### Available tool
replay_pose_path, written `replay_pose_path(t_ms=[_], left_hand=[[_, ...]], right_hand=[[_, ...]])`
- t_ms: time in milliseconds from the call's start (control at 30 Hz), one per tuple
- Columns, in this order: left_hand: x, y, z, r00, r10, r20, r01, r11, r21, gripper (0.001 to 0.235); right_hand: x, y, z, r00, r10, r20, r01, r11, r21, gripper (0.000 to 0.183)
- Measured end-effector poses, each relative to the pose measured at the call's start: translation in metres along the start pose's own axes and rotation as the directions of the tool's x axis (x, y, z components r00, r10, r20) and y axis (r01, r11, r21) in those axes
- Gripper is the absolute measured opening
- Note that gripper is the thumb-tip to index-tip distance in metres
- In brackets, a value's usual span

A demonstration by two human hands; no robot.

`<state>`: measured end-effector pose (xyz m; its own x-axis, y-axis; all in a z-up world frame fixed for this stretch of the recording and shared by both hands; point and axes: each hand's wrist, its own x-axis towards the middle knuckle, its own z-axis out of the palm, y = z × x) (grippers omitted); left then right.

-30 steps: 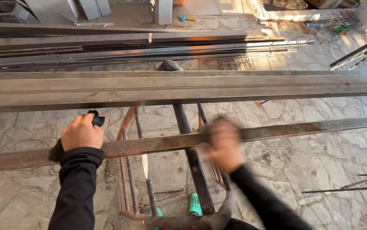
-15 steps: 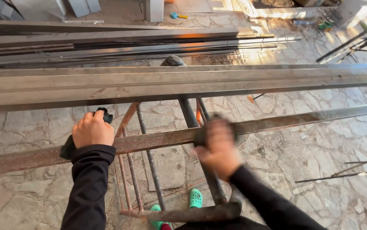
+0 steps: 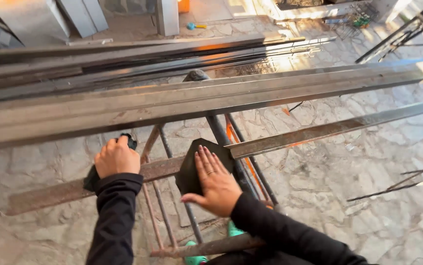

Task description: Sanding a long metal beam with sandpaper to smooth the surface before further processing.

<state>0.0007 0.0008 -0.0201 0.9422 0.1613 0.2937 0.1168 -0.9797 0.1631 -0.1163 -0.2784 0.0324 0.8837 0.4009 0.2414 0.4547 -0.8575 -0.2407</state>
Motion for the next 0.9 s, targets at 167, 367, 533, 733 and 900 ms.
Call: replay_pose_path(t_ms=[167, 367, 533, 733, 900], left_hand=[[0.002, -0.001, 0.006, 0.999, -0.018, 0.026, 0.018, 1.0, -0.01, 0.041], [0.0, 0.004, -0.017, 0.996, 0.033, -0.087, -0.047, 0.985, -0.165, 0.048], [0.008, -0.009, -0.027, 0.868, 0.073, -0.491, -0.319, 0.84, -0.439, 0.063], [0.006, 0.039, -0.086, 0.766, -0.203, -0.61, -0.398, 0.595, -0.698, 0.061], [-0.041, 0.159, -0.194, 0.793, -0.324, -0.516, -0.36, 0.435, -0.825, 0.057]], right_hand=[[-0.037, 0.13, 0.013, 0.918, 0.315, -0.243, -0.379, 0.876, -0.297, 0.109], [-0.03, 0.159, -0.033, 0.763, 0.64, 0.089, -0.639, 0.768, -0.045, 0.11], [-0.067, 0.122, -0.091, 0.787, 0.61, -0.097, -0.573, 0.78, 0.253, 0.091], [-0.107, 0.12, -0.105, 0.799, 0.586, -0.134, -0.364, 0.65, 0.667, 0.067], [-0.099, 0.077, -0.155, 0.858, 0.509, 0.075, -0.235, 0.258, 0.937, 0.105]])
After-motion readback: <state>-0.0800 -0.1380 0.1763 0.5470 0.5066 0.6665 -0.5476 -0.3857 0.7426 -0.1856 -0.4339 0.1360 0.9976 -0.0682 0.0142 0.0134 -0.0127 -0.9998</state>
